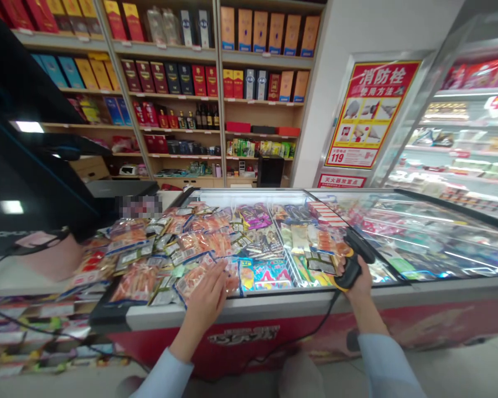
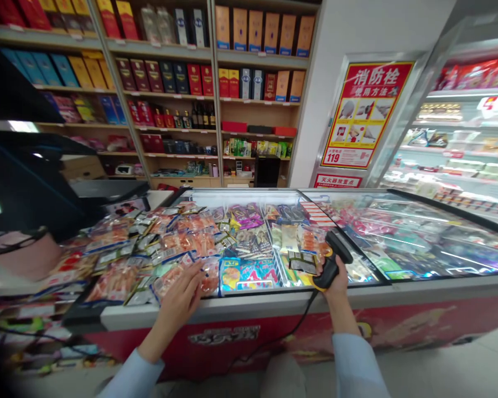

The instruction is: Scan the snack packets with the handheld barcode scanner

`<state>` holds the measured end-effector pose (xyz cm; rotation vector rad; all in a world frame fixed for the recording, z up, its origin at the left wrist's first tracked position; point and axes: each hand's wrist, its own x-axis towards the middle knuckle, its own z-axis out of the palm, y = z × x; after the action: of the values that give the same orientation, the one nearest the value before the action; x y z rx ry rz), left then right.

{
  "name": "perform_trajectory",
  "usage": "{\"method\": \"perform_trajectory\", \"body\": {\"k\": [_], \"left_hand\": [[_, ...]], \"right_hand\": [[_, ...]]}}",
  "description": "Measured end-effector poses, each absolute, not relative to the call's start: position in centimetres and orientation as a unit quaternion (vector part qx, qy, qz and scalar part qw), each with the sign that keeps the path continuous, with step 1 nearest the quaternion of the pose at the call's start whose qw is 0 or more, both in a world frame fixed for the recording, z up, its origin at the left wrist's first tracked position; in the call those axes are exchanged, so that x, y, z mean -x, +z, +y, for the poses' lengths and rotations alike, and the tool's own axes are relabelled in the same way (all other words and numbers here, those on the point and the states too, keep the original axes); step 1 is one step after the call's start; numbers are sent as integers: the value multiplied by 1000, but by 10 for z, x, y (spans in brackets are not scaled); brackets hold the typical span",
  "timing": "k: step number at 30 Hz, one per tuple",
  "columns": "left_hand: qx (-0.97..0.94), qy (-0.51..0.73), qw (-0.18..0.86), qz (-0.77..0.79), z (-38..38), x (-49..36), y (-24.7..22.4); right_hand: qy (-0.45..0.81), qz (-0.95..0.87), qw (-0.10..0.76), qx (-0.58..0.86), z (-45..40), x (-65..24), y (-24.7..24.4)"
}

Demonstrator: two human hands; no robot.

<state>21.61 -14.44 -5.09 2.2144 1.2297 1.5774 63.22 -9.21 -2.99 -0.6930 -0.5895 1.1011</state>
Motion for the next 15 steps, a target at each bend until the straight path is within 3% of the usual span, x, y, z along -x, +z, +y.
{"method": "perform_trajectory", "body": {"k": [8,15], "left_hand": [[-756,491,1,434,-147,-209,-67],[-773,306,-256,493,-147,-216,-61]], "right_hand": [[495,-311,753,302,-89,-635,-38],[528,-325,732,282,-86,-640,-40]]}}
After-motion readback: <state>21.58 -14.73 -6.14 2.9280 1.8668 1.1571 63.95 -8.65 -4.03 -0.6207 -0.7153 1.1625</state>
